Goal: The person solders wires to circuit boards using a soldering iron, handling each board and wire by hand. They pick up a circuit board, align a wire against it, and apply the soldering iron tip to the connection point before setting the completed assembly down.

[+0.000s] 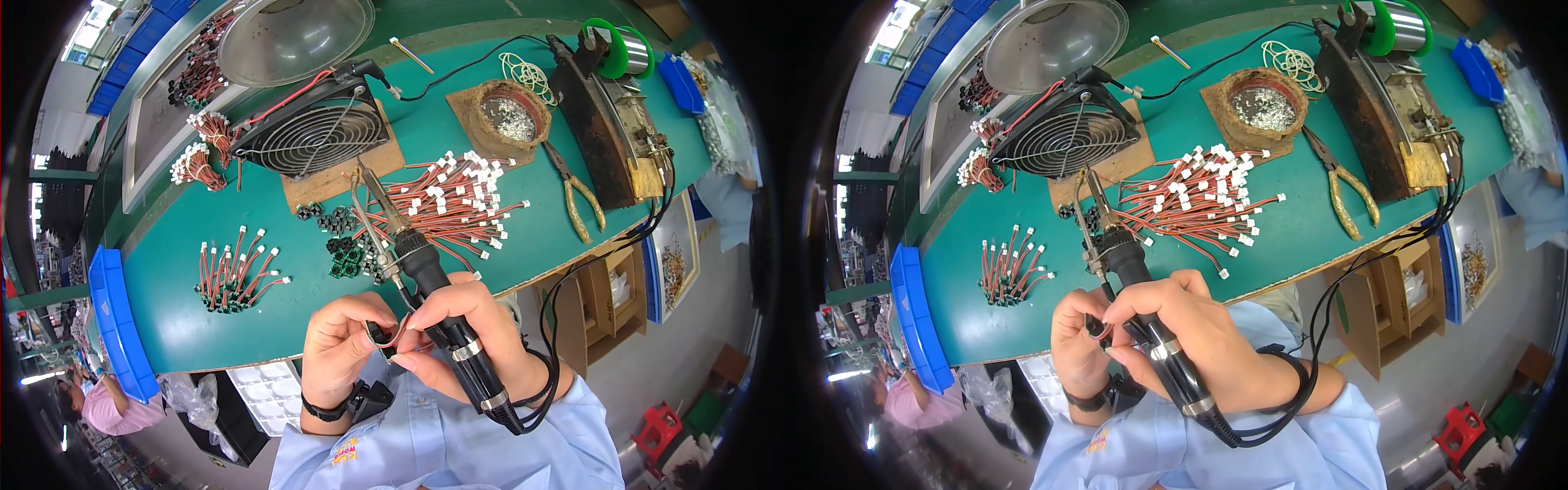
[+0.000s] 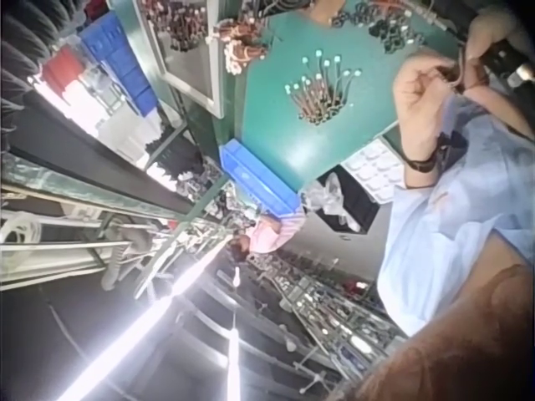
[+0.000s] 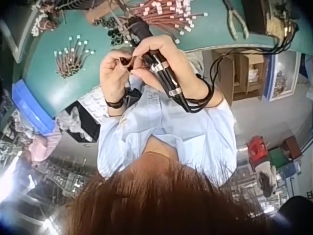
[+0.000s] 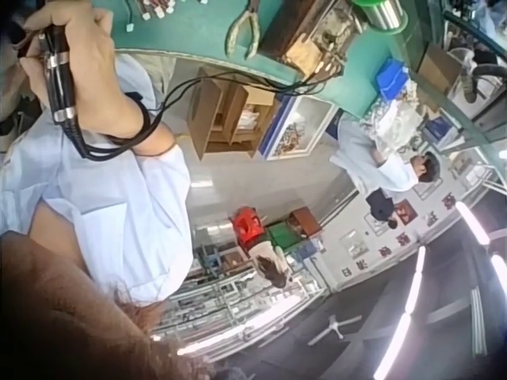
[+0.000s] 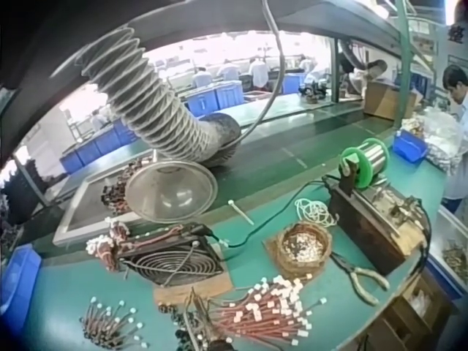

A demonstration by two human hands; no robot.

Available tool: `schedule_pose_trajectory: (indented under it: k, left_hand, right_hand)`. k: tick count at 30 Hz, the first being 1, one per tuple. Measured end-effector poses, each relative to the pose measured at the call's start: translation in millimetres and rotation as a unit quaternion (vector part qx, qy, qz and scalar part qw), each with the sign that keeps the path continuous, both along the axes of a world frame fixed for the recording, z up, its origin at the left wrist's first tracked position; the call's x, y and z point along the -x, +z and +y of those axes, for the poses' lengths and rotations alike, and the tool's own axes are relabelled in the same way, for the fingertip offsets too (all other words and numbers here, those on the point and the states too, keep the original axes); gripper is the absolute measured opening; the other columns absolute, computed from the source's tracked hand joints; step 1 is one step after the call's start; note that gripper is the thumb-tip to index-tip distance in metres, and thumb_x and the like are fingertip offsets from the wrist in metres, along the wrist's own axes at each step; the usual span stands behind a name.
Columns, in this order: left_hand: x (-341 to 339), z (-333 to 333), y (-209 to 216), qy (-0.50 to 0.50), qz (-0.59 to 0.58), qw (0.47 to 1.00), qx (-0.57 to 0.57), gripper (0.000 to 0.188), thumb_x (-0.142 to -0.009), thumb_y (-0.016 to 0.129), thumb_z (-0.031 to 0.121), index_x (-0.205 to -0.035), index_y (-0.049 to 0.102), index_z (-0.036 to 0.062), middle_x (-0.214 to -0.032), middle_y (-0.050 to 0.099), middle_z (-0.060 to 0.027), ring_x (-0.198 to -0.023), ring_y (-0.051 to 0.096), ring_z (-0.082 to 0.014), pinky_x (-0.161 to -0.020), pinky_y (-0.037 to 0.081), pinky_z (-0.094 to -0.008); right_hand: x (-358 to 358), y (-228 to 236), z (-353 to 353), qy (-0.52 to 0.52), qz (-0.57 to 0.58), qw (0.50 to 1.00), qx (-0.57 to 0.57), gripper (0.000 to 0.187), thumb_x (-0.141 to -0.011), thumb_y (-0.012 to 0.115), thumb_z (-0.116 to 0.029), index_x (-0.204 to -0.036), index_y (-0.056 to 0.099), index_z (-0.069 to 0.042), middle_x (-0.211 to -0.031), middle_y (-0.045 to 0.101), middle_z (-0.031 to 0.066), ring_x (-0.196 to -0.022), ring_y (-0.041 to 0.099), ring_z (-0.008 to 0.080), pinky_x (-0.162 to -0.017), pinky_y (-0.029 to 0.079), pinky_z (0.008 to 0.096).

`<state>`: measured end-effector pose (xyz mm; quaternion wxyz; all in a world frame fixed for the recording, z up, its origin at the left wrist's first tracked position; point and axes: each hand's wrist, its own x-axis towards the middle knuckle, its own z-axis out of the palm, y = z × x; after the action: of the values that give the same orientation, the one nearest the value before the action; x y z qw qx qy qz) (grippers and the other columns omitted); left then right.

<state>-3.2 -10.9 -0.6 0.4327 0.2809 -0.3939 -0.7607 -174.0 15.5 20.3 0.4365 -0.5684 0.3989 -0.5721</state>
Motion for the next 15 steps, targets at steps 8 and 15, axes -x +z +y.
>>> schedule_pose_trajectory:
  k: [8,15]
  left_hand:
    - [1.2,1.9,-2.3,0.003,0.008,1.0,-0.009,0.022,-0.086,0.062,0.018,-0.094,0.057,-0.0025,-0.087,0.057,-0.0107,-0.078,0.053,-0.0157,-0.067,0.043,-0.0253]
    - [-1.0,1.5,-2.4,-0.005,0.0,1.0,-0.005,0.022,-0.086,0.062,0.017,-0.094,0.057,-0.0027,-0.086,0.058,-0.0109,-0.078,0.054,-0.016,-0.068,0.043,-0.0262]
  right_hand:
    - [4.6,1.7,-0.9,0.02,0.041,0.999,0.013,0.041,-0.07,0.072,0.0,-0.103,0.049,-0.009,-0.079,0.064,-0.001,-0.067,0.058,0.0123,-0.073,0.034,0.027]
    - [6.7,6.2,-2.2,0.024,0.062,0.998,0.015,0.041,-0.07,0.073,0.001,-0.101,0.049,-0.01,-0.078,0.065,-0.0008,-0.067,0.056,0.0132,-0.074,0.034,0.0264]
